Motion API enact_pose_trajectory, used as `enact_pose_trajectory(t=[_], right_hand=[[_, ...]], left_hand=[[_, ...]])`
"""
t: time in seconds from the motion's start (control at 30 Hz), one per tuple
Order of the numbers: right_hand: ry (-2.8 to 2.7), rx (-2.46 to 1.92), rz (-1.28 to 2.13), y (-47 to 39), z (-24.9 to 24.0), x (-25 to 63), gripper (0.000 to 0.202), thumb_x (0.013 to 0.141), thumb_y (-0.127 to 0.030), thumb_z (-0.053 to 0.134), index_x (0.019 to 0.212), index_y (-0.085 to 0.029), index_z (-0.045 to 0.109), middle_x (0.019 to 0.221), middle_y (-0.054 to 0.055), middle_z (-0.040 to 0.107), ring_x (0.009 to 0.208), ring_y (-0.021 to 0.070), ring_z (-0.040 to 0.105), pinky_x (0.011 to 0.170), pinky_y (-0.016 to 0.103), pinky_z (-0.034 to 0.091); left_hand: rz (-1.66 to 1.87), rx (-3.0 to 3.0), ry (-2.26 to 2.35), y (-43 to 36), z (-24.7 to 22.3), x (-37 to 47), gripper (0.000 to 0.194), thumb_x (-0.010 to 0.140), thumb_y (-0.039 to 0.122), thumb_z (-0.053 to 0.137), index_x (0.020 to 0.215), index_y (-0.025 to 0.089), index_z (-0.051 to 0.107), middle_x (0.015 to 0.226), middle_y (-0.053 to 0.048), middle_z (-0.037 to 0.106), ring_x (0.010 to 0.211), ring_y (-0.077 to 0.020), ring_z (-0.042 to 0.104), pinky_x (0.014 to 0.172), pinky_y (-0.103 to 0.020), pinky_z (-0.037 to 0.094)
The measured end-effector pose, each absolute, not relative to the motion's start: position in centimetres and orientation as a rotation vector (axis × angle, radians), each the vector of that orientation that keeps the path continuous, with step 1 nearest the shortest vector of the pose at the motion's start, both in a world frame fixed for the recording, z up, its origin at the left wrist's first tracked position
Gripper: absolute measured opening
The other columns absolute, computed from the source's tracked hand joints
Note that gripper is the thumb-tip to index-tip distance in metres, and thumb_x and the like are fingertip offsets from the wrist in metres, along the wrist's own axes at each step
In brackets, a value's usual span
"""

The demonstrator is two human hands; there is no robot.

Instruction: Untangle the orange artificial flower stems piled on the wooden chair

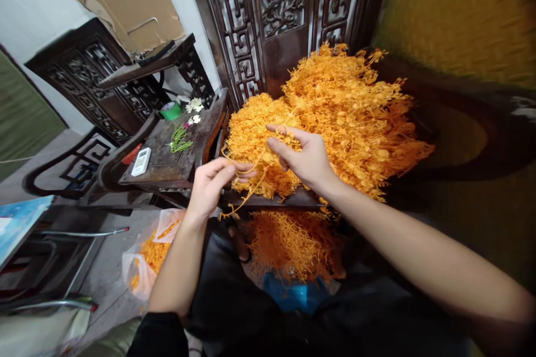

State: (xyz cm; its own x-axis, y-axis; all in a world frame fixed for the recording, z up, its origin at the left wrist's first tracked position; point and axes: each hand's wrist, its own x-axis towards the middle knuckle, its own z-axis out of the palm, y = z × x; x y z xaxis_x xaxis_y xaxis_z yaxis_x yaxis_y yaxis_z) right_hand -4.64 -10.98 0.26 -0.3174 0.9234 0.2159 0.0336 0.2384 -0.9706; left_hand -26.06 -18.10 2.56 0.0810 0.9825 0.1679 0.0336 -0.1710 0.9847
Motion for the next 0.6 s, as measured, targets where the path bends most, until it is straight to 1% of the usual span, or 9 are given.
enact_pose_trajectory(t=[0.07,0.1,0.17,0.23,0.3,0.33,0.4,0.5,0.6], right_hand=[[-1.463,-0.913,1.231,-10.8,0.4,-4.6,0.052,0.088,-0.060,0.069,0.121,-0.020,0.072,0.057,-0.004,0.051,0.047,0.0114,0.044,0.048,0.028,0.037],[-1.433,-0.896,1.259,-10.8,0.4,-4.5,0.047,0.087,-0.059,0.071,0.113,-0.020,0.074,0.058,-0.004,0.052,0.047,0.0108,0.044,0.047,0.028,0.037],[-1.464,-0.844,1.356,-10.7,0.5,-4.4,0.043,0.085,-0.059,0.073,0.104,-0.020,0.073,0.059,-0.003,0.054,0.047,0.0100,0.045,0.046,0.027,0.036],[-1.564,-0.823,1.414,-10.8,0.6,-4.1,0.041,0.084,-0.059,0.074,0.099,-0.021,0.073,0.061,-0.004,0.055,0.046,0.0095,0.047,0.047,0.027,0.037],[-1.729,-0.830,1.401,-11.1,0.8,-4.0,0.039,0.087,-0.059,0.072,0.094,-0.021,0.073,0.061,-0.004,0.057,0.046,0.0093,0.047,0.049,0.027,0.038],[-1.821,-0.829,1.357,-11.2,0.8,-4.0,0.037,0.089,-0.057,0.070,0.090,-0.020,0.073,0.061,-0.004,0.058,0.048,0.0097,0.049,0.052,0.027,0.039],[-1.987,-0.792,1.218,-11.6,0.7,-4.4,0.036,0.092,-0.053,0.067,0.084,-0.019,0.073,0.068,-0.001,0.064,0.059,0.0123,0.057,0.062,0.029,0.044],[-2.141,-0.749,1.055,-12.0,0.2,-5.2,0.031,0.092,-0.048,0.068,0.086,-0.018,0.076,0.085,0.004,0.074,0.079,0.0179,0.065,0.077,0.032,0.047],[-2.173,-0.778,1.041,-11.9,0.0,-5.4,0.027,0.091,-0.044,0.069,0.092,-0.019,0.079,0.094,0.006,0.077,0.085,0.0209,0.068,0.081,0.035,0.049]], left_hand=[[1.046,1.551,1.094,-18.0,2.9,-27.3,0.023,0.080,0.036,0.080,0.094,0.018,0.082,0.108,-0.015,0.080,0.109,-0.0328,0.075,0.092,-0.042,0.061],[1.015,1.580,1.117,-17.7,3.1,-28.1,0.026,0.078,0.032,0.081,0.099,0.018,0.083,0.109,-0.015,0.080,0.107,-0.0318,0.075,0.091,-0.040,0.061],[1.188,1.515,1.205,-16.7,3.2,-29.7,0.033,0.075,0.023,0.077,0.107,0.017,0.081,0.100,-0.013,0.081,0.089,-0.0249,0.077,0.076,-0.033,0.060],[1.507,1.357,1.267,-15.7,3.0,-30.7,0.033,0.074,0.018,0.071,0.106,0.017,0.079,0.093,-0.009,0.080,0.077,-0.0173,0.074,0.063,-0.025,0.054],[1.631,1.289,1.261,-15.2,2.8,-30.3,0.025,0.077,0.022,0.069,0.101,0.017,0.078,0.094,-0.008,0.079,0.080,-0.0155,0.073,0.062,-0.022,0.052],[1.580,1.310,1.261,-15.3,2.5,-29.6,0.023,0.082,0.028,0.069,0.100,0.017,0.078,0.098,-0.009,0.079,0.084,-0.0164,0.073,0.065,-0.023,0.053],[1.374,1.417,1.298,-15.7,1.9,-27.4,0.030,0.090,0.041,0.066,0.101,0.016,0.078,0.102,-0.010,0.079,0.087,-0.0183,0.073,0.069,-0.026,0.054],[1.280,1.513,1.385,-16.1,0.9,-24.3,0.029,0.084,0.043,0.077,0.095,0.016,0.078,0.097,-0.007,0.078,0.085,-0.0172,0.070,0.076,-0.026,0.054],[1.453,1.354,1.325,-15.7,0.3,-23.3,0.027,0.081,0.042,0.081,0.093,0.018,0.076,0.089,-0.003,0.077,0.080,-0.0154,0.069,0.076,-0.026,0.054]])
